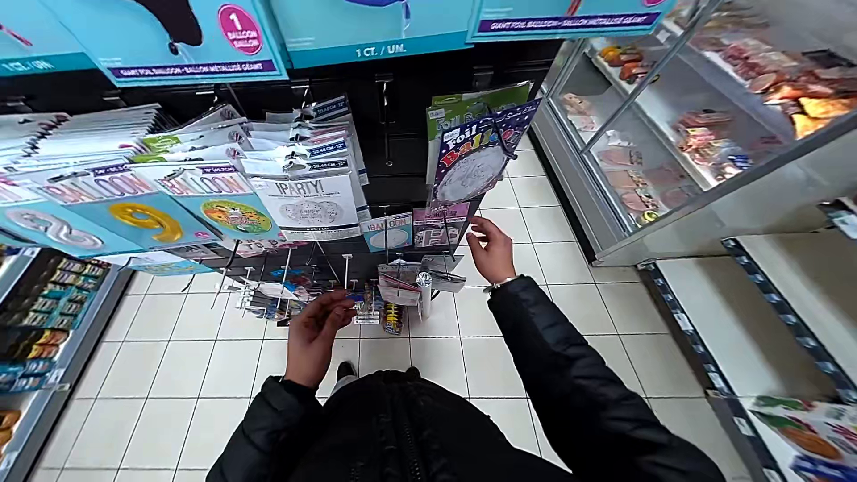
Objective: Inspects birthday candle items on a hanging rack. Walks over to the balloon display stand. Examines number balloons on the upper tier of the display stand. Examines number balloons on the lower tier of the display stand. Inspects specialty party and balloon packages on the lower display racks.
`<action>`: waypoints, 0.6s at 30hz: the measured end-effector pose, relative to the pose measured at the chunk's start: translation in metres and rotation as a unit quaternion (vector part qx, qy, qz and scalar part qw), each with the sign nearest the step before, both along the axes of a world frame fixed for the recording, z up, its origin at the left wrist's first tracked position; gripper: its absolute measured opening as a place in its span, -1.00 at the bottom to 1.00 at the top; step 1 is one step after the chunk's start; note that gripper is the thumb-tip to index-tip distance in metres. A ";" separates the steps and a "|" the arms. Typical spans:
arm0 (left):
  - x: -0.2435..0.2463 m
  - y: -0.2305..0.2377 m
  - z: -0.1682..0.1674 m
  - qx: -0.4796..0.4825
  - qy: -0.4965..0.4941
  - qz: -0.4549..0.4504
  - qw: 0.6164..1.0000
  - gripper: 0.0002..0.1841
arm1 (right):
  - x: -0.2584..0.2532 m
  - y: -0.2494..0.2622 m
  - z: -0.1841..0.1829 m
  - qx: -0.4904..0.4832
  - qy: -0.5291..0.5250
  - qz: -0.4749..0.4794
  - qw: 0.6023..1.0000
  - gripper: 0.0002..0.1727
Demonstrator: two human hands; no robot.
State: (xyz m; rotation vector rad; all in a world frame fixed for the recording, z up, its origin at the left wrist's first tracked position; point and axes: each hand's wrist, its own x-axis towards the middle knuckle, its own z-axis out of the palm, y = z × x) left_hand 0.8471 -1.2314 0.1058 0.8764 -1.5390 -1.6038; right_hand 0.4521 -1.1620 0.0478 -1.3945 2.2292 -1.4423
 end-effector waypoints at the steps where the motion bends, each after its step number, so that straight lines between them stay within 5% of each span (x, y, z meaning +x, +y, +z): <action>1: 0.006 0.002 0.000 0.000 0.001 0.012 1.000 -0.66 | -0.005 -0.010 -0.006 0.000 0.038 0.003 0.999 -0.59; 8: 0.034 0.014 0.004 0.002 -0.015 0.074 0.997 -0.68 | 0.020 -0.055 0.005 -0.020 0.149 0.013 0.989 -0.71; 18: 0.057 0.024 0.010 0.003 -0.023 0.113 0.993 -0.69 | 0.076 -0.128 0.022 0.209 0.194 0.105 0.953 -0.47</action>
